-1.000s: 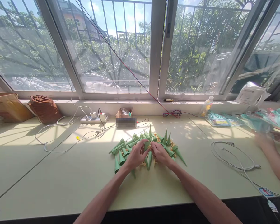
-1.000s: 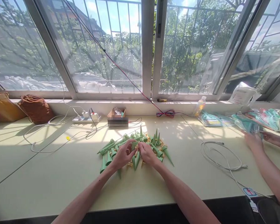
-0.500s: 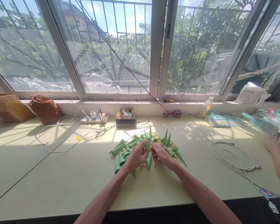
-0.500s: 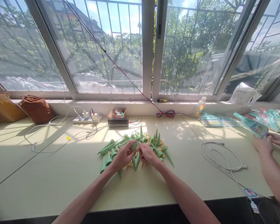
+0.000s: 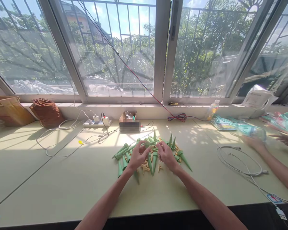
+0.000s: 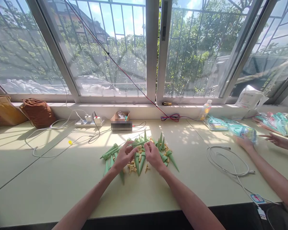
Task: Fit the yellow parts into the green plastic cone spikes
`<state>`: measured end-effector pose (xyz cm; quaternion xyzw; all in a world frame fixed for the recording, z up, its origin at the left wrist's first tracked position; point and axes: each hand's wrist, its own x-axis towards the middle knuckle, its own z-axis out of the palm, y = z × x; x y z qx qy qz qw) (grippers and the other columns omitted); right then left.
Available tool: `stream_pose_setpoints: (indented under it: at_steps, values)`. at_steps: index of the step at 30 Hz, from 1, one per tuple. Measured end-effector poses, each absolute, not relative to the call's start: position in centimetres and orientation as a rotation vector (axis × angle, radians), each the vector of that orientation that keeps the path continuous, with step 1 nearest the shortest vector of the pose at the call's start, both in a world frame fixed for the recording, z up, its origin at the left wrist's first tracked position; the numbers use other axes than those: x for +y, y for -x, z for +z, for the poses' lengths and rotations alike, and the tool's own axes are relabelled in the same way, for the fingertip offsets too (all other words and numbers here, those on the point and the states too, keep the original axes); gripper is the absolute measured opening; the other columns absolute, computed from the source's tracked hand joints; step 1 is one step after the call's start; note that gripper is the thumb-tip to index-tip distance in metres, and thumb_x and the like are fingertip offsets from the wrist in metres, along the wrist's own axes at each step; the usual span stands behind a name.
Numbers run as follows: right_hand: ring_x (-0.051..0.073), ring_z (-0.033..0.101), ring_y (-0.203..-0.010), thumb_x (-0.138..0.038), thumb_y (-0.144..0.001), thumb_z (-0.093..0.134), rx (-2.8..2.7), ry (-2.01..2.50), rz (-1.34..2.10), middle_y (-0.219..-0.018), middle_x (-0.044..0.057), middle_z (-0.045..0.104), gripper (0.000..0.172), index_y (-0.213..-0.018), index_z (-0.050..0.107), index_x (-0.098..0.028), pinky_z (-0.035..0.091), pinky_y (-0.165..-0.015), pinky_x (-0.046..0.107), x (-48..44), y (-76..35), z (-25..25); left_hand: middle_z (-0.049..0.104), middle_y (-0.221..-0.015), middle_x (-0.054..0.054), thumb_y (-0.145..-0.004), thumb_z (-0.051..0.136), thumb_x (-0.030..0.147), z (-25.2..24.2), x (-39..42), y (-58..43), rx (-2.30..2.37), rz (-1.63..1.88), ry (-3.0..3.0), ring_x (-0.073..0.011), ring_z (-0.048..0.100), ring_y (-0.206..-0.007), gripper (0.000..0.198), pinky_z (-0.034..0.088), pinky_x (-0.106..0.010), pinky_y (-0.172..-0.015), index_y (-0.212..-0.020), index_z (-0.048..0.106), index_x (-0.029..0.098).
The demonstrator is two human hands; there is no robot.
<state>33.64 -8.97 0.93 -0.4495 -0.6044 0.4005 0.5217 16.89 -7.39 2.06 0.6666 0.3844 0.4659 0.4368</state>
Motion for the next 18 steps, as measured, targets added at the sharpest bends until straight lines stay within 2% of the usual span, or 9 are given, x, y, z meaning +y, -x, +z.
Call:
stream_pose_setpoints:
  at_steps: [3,7,12,18]
  values:
    - [0.012,0.038,-0.041,-0.048,-0.097,0.042,-1.571,1.078,0.787,-0.052,-0.007,0.041,0.028,-0.086,0.047,-0.022,0.03,-0.041,0.024,-9.4,-33.5,1.1,0.063,-0.066,0.002,-0.085,0.06,0.052,2.1,-7.1,-16.8,0.956,1.168,-1.493,-0.0089,0.05,-0.039,0.039,0.039,-0.019,-0.036,-0.105,0.049,0.02]
    - [0.011,0.045,-0.046,-0.043,-0.097,0.045,-1.68,0.998,0.749,-0.061,-0.004,0.052,0.025,-0.105,0.047,-0.02,0.034,-0.046,0.022,-10.0,-33.1,1.3,0.057,-0.049,0.005,-0.085,0.059,0.053,2.0,-6.9,-16.6,1.003,1.236,-1.412,-0.0116,0.051,-0.038,0.036,0.038,-0.019,-0.035,-0.095,0.051,0.019]
    - [0.01,0.045,-0.049,-0.042,-0.092,0.055,-1.792,0.941,0.704,-0.069,-0.004,0.055,0.035,-0.117,0.044,-0.019,0.034,-0.047,0.021,-10.1,-33.0,0.9,0.068,-0.066,0.0,-0.086,0.057,0.054,2.1,-7.0,-16.6,0.994,1.268,-1.388,-0.0116,0.055,-0.039,0.036,0.042,-0.021,-0.036,-0.089,0.05,0.019]
    - [0.01,0.042,-0.05,-0.04,-0.094,0.051,-1.753,0.96,0.628,-0.07,-0.003,0.053,0.024,-0.108,0.051,-0.02,0.034,-0.047,0.022,-10.0,-32.9,0.8,0.068,-0.062,0.0,-0.086,0.057,0.056,2.0,-6.9,-16.6,1.005,1.251,-1.426,-0.012,0.055,-0.038,0.037,0.041,-0.021,-0.034,-0.086,0.051,0.019]
